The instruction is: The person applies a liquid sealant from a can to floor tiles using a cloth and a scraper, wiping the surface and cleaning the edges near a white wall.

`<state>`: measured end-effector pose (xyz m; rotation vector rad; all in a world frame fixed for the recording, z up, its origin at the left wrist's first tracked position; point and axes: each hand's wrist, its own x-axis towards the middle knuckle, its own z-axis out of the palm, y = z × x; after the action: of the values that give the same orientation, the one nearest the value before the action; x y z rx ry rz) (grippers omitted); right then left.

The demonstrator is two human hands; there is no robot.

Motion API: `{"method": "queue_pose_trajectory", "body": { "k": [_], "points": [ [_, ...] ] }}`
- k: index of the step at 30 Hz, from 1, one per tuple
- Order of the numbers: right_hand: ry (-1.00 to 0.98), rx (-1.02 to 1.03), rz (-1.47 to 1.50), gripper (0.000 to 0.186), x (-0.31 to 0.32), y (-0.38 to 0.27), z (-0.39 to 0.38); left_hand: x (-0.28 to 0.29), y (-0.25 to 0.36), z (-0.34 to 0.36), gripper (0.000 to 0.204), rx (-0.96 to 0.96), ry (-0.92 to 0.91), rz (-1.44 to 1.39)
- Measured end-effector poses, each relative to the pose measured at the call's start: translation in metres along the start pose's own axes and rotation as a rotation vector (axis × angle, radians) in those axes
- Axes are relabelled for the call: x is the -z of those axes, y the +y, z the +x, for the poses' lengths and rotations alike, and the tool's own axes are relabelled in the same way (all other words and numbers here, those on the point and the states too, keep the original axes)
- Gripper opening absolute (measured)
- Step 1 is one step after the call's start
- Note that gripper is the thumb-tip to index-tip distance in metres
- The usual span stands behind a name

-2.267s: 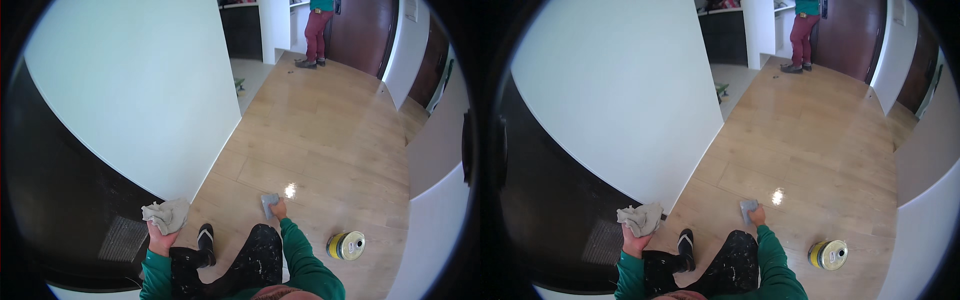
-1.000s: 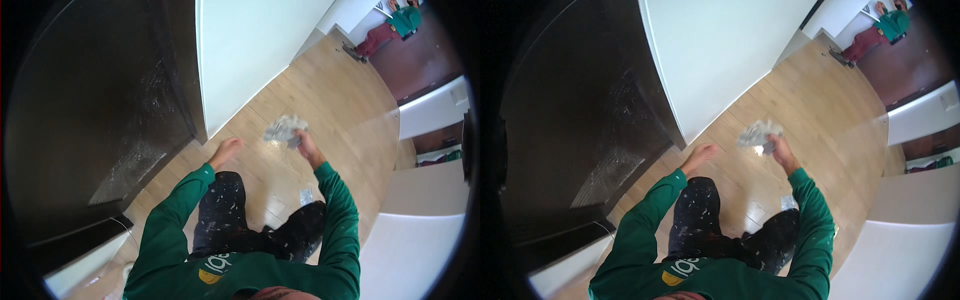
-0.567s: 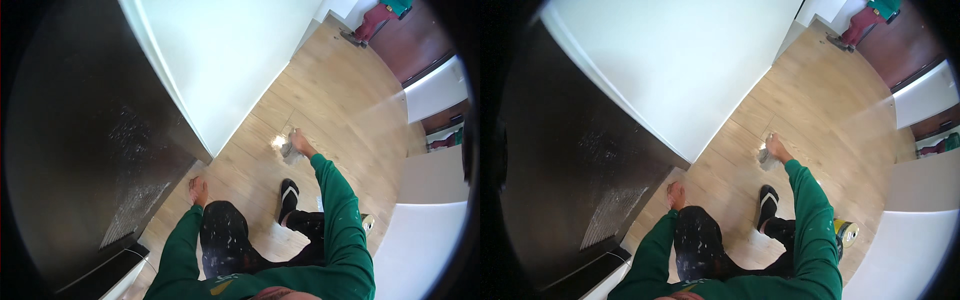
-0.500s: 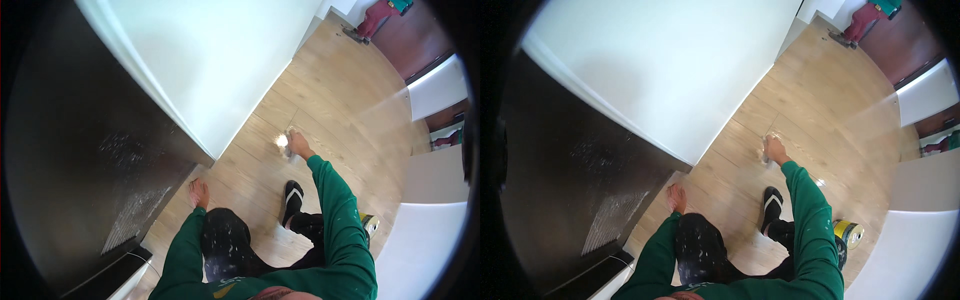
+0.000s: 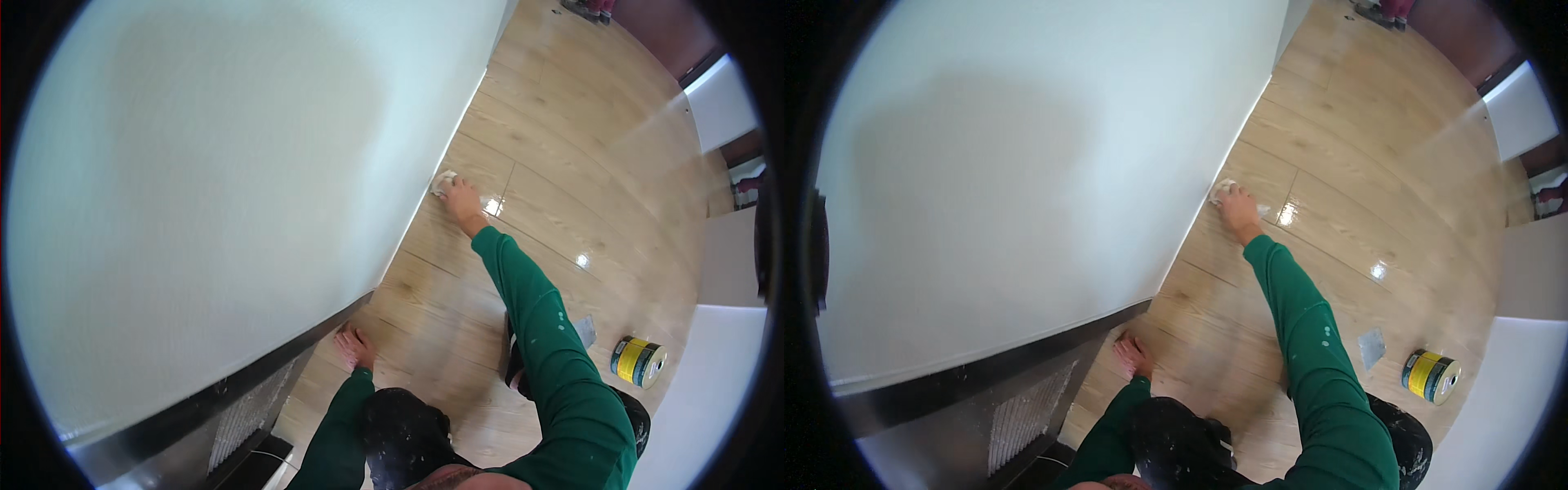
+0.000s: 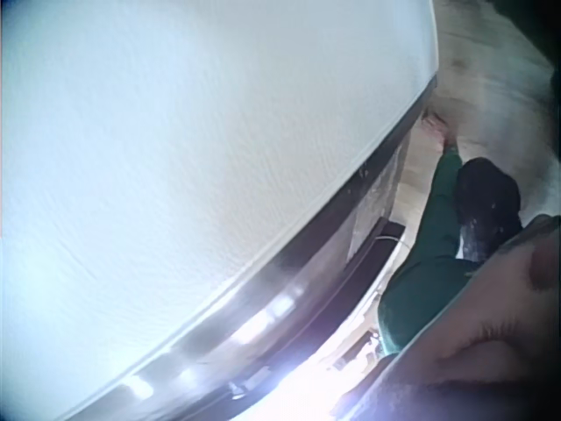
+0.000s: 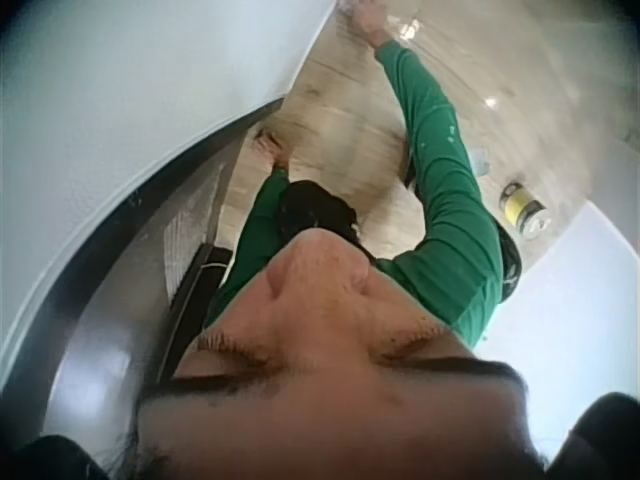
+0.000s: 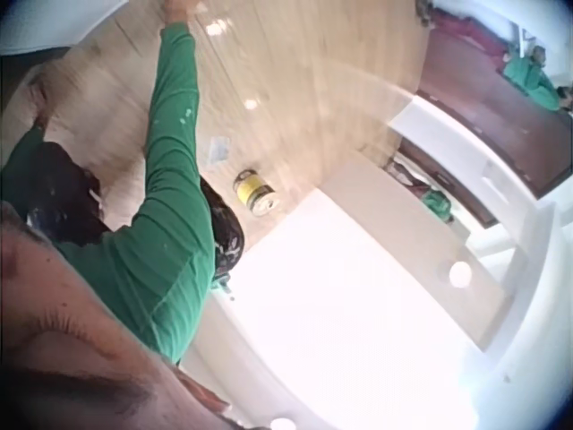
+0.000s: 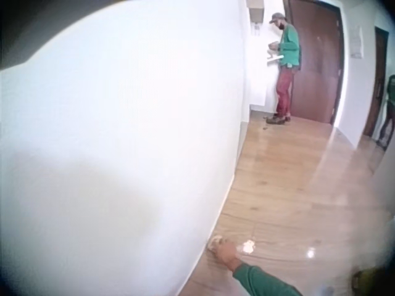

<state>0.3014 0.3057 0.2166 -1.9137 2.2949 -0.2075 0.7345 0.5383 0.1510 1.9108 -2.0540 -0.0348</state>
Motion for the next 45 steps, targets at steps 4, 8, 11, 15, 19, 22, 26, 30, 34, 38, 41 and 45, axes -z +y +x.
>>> {"method": "queue_pose_trajectory", "body": {
  "k": [4, 8, 11, 15, 19, 22, 26, 30, 34, 38, 41, 45],
  "points": [
    [-0.014, -0.085, 0.14, 0.035, -0.029, -0.022, -0.008, 0.009, 0.008, 0.0, 0.035, 0.065, -0.063, -0.123],
    [-0.014, -0.096, 0.208, 0.036, -0.04, -0.054, -0.031, 0.005, 0.0, 0.0, 0.033, 0.02, -0.055, -0.08],
    [-0.117, 0.026, 0.225, 0.033, -0.041, -0.079, -0.058, -0.009, -0.012, -0.004, 0.032, -0.015, 0.034, 0.065],
    [-0.375, 0.244, 0.299, 0.029, -0.048, -0.112, -0.164, -0.001, 0.001, 0.003, 0.033, -0.024, -0.004, -0.104],
    [-0.308, 0.083, 0.548, 0.031, -0.022, -0.126, -0.198, 0.0, -0.011, 0.0, 0.033, -0.008, -0.004, -0.047],
    [0.037, -0.067, 0.462, 0.028, -0.011, -0.082, -0.164, 0.007, -0.001, 0.003, 0.033, 0.026, -0.08, -0.072],
    [0.109, 0.151, 0.318, 0.018, -0.017, -0.032, -0.141, 0.008, 0.011, 0.006, 0.032, -0.055, -0.04, -0.121],
    [0.199, 0.26, 0.312, 0.014, -0.024, -0.042, -0.134, 0.013, 0.002, 0.006, 0.032, -0.014, -0.005, -0.128],
    [0.154, 0.268, 0.326, 0.014, -0.041, -0.035, -0.125, 0.011, 0.003, 0.005, 0.033, -0.02, -0.017, -0.106],
    [0.249, 0.193, 0.262, 0.014, -0.049, -0.025, -0.077, 0.005, 0.0, 0.001, 0.034, 0.003, 0.014, -0.018],
    [0.266, 0.104, 0.192, 0.012, -0.045, -0.017, -0.024, 0.002, -0.006, -0.001, 0.035, -0.019, -0.041, -0.029],
    [0.387, 0.047, 0.276, 0.006, -0.039, -0.007, 0.023, -0.009, -0.011, -0.008, 0.036, 0.031, -0.111, 0.022]
  ]
}}
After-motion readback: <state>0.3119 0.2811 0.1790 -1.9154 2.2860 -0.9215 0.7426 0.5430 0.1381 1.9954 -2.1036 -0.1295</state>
